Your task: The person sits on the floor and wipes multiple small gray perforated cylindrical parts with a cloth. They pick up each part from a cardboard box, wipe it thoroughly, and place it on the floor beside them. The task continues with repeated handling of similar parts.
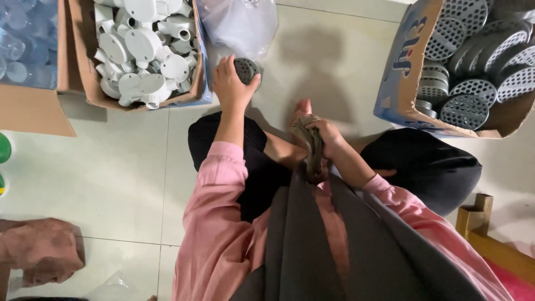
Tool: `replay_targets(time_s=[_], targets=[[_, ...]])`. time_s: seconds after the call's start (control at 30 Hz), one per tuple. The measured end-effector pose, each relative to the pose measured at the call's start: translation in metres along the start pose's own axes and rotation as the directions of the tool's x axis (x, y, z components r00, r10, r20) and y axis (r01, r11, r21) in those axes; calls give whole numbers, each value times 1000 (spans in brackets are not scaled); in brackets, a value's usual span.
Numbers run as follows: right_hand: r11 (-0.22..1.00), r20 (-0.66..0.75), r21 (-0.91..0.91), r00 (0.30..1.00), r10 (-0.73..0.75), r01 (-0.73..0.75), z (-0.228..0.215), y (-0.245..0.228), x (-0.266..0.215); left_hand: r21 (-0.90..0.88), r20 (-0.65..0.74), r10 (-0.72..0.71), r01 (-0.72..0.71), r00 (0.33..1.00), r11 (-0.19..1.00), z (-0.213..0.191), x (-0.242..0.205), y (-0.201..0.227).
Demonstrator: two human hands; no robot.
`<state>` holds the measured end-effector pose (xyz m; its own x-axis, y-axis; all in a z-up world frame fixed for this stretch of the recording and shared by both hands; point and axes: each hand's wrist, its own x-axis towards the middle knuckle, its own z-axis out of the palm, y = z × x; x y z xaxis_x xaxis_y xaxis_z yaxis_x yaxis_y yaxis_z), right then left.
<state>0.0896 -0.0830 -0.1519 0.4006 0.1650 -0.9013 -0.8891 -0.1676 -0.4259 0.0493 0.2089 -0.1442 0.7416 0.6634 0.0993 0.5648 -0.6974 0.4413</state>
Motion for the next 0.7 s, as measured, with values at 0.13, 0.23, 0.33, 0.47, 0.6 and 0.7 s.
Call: replay_targets(time_s=[0.13, 0.23, 0.33, 0.47, 0.6, 0.7], targets=[[994, 94, 78, 992, -82, 75, -1, 12, -3, 57, -14, 37, -36, 999, 998, -5, 4, 15], [999, 98, 11, 995, -31, 30, 5, 2, -29, 99, 65, 61, -68, 996, 993, 14, 9, 10], [999, 3, -34, 1000, 29, -28, 13, -5, -54, 119, 27, 38, -40, 999, 992, 19, 11, 10], [998, 14, -12, 998, 56, -56, 12, -6, -53, 180, 187, -43, 9, 981, 984, 11, 14, 16], [992, -14, -34, 993, 118, -118, 6, -1, -41, 173, 245, -120, 78, 962, 982, 8, 5, 17], [997, 52, 39, 996, 68, -70, 6, 3, -43, 181, 333, -206, 152, 920, 972, 0, 5, 19]])
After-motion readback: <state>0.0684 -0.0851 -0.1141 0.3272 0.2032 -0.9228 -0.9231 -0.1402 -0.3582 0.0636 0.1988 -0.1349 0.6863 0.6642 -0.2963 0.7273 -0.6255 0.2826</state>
